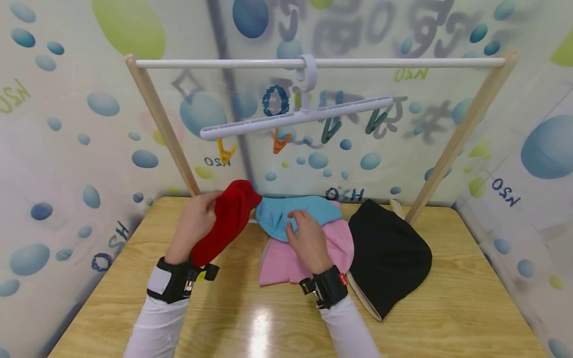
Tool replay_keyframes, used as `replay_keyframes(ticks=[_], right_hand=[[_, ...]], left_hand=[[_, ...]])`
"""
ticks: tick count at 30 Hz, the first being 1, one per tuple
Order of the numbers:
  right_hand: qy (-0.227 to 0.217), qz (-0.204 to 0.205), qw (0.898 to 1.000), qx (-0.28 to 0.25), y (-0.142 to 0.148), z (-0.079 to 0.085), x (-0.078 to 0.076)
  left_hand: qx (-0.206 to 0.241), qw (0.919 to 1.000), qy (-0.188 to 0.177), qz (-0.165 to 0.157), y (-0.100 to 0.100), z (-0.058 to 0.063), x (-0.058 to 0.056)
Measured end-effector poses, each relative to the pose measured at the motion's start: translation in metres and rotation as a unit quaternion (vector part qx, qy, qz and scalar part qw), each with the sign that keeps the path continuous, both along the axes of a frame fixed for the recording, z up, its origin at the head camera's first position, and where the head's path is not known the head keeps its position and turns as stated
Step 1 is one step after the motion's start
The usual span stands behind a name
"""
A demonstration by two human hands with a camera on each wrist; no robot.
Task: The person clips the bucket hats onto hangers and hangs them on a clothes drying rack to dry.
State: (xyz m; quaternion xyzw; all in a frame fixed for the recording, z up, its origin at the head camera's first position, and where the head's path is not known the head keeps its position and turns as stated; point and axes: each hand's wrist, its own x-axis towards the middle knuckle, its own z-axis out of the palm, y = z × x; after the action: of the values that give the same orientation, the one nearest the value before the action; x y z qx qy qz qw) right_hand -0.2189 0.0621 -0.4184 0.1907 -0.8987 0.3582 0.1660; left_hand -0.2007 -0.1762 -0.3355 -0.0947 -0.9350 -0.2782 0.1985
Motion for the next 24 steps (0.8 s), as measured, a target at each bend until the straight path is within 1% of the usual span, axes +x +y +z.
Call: replay_keyframes(ticks=[6,10,14,17,20,24], right_hand=[[0.029,0.031,0.999,0.009,-0.007,0.016,-0.011],[0.035,0.041,0.998,0.025,-0.011,0.027,-0.019],[0.041,0.057,0.997,0.030,-0.013,0.041,-0.025],[0.054,0.073,0.996,0.027,-0.016,0.054,-0.031],[0.077,0.086,0.993,0.028,-0.019,0.069,-0.037],[0.098,0.112,0.988,0.042,-0.025,0.090,-0.042]], left_hand=[[0.015,0.9998,-0.011,-0.005,-0.001,0.007,-0.001],[0.024,0.9996,-0.015,-0.003,-0.002,0.011,-0.002],[0.032,0.9994,-0.013,-0.004,-0.002,0.015,-0.003],[0.031,0.9995,-0.004,-0.006,-0.002,0.018,-0.004],[0.024,0.9997,0.004,-0.005,-0.002,0.020,-0.004],[0.020,0.9997,0.008,-0.006,-0.003,0.022,-0.003]])
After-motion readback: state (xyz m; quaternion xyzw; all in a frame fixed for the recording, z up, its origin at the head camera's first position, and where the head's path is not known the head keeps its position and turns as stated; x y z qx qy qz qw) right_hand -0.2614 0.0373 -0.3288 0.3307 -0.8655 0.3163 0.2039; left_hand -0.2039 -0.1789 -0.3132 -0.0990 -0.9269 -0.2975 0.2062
